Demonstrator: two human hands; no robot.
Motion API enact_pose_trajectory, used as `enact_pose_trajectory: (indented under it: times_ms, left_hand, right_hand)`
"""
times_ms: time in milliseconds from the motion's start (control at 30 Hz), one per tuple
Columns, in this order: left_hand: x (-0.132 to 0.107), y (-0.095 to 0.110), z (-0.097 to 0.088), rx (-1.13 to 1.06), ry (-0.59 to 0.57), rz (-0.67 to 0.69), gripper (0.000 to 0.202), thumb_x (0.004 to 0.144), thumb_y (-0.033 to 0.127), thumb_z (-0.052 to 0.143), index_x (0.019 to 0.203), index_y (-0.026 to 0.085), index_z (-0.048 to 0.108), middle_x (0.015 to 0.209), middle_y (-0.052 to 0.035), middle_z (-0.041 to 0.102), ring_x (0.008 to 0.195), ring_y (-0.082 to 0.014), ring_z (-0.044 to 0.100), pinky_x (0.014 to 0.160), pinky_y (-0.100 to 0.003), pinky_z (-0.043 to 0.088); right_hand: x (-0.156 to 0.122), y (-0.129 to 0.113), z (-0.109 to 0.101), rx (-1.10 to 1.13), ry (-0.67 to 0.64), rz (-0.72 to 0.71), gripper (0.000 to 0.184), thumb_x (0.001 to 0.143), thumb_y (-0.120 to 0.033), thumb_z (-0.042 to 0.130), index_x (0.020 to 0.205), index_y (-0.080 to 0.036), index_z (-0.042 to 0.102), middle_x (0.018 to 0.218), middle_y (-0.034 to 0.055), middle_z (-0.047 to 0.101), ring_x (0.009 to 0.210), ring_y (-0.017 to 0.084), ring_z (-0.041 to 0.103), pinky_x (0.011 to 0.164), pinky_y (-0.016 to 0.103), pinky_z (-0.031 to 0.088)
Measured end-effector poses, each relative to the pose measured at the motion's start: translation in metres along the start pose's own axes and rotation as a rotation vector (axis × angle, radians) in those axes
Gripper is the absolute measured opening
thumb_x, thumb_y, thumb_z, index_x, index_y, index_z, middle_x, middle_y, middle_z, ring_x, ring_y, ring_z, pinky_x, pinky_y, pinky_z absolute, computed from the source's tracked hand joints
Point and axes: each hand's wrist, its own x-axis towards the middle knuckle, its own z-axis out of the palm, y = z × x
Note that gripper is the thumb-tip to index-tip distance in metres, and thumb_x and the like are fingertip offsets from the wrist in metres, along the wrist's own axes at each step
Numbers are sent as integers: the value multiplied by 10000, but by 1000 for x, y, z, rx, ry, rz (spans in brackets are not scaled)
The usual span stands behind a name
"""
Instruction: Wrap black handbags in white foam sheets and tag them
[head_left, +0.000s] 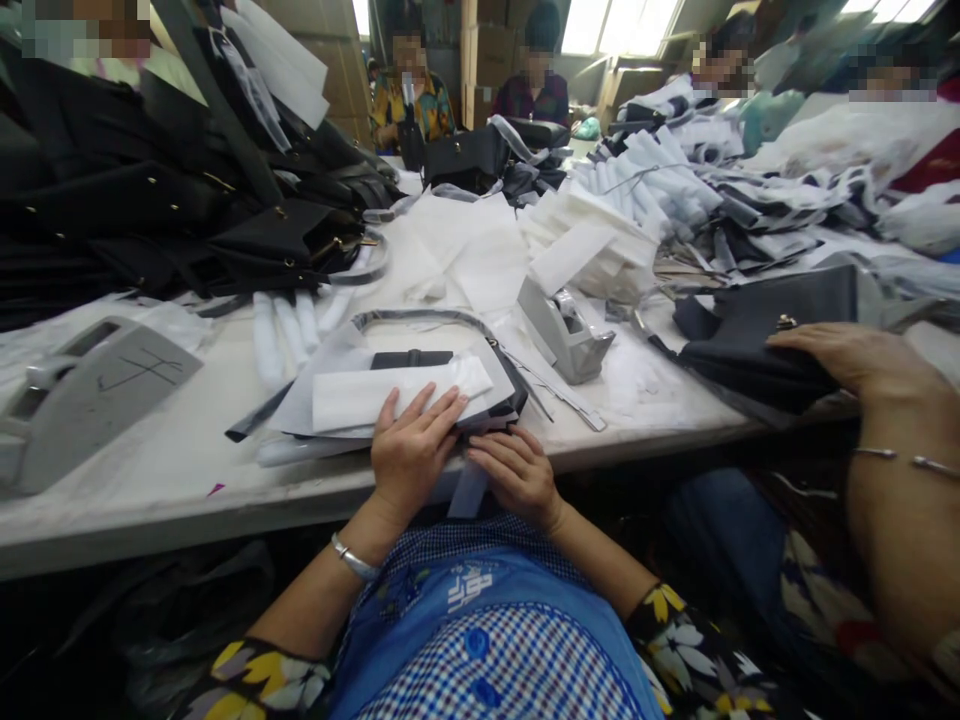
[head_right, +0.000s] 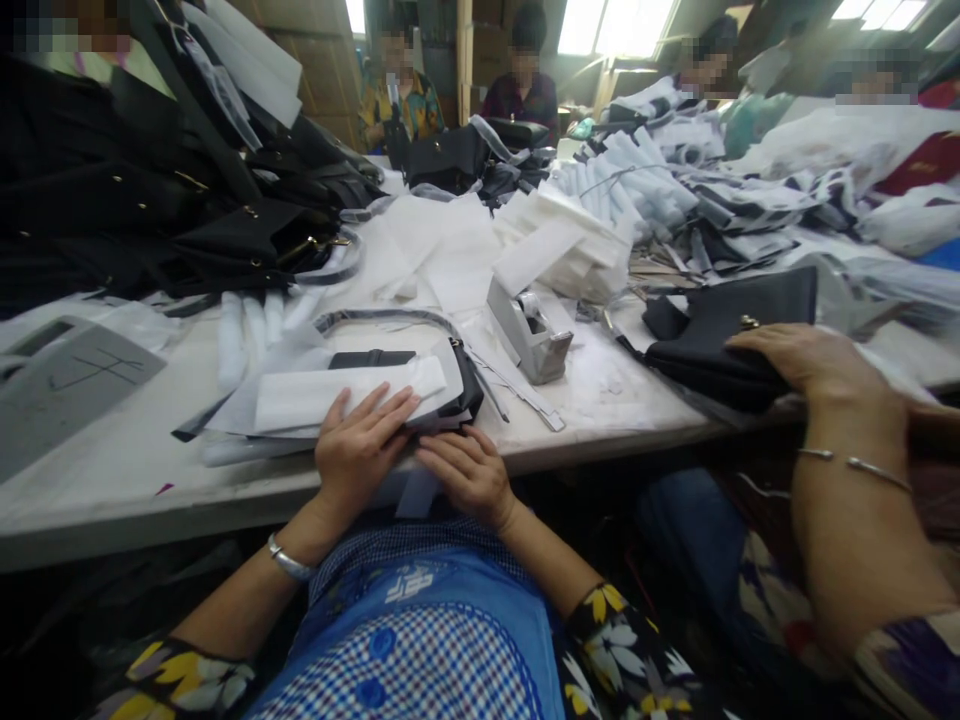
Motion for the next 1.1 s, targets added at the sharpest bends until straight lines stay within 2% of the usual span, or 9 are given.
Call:
enact_pose_trajectory:
  times_ms: [100,267,433,567,667,767,900,1000,1100]
  left_hand:
    - [0,0,0,8,0,9,389,965,256,579,1352,303,563,1347,-8,619,1305,-258,534,1180,-544,217]
    - [-3,0,5,20,28,9,404,973,248,571,1371,312,543,1345,-6,617,1309,-259,530,1179,-544,213]
    - [-3,1,8,41,57,29,392,984,229,556,1368,302,548,1337,1,622,1290,-258,548,1184,-527,206]
    - [-2,3,7,54,100,53,375,979,221,569,1346,298,571,1313,7,638,1261,-252,574,1185,-507,221]
    - [-3,3,7,63,114,61,380,974,211,578,1345,295,573,1301,2,646,1257,-253,578,1185,-503,232]
    - [-5,2,8,55,117,66,358,983,211,563,1334,278,581,1301,-2,648,1259,-254,576,1183,-506,245]
    - [-4,3,12,0,164,54,271,1001,206,523,1239,262,642,1287,7,659,1249,-244,585,1187,-493,253]
    - [-4,7,13,-23,213,15,220,1002,213,526,1157,247,678,1256,22,680,1244,-233,589,1201,-476,232]
    - [-8,9,16,63,243,-4,205,1014,264,506,1086,266,698,1230,69,691,1210,-174,608,1207,-415,239]
  right_hand:
    - [12,-5,-9,91,44,-36,298,977,-138,508,1195,-240,684,1192,57,724,1185,174,631,1078,401,452]
    - [15,-20,-23,242,-31,-54,291,985,-127,453,1169,-170,675,1073,85,759,1049,177,706,974,377,545]
    - [3,-39,-40,246,-90,-12,318,993,-147,407,1193,-171,653,1090,92,755,1064,190,703,937,374,576]
    - [13,-44,-58,234,-117,-32,302,990,-144,420,1178,-161,655,1074,92,759,1033,185,714,917,353,587]
    - [42,-36,-67,212,-116,-89,255,979,-130,466,1133,-150,669,1042,86,765,969,174,728,906,336,581]
    - [78,-18,-65,166,-112,-135,231,975,-127,484,1088,-141,685,1002,72,768,900,164,733,891,324,564]
    - [115,14,-48,90,-157,-23,247,925,-119,514,1049,-187,716,947,40,774,854,180,730,814,315,535]
    - [123,31,-39,48,-244,55,330,803,-53,530,994,-226,736,905,17,775,810,194,729,745,316,520]
    - [112,43,-29,70,-278,112,494,694,-7,482,1016,-286,731,954,6,769,826,199,731,694,313,532]
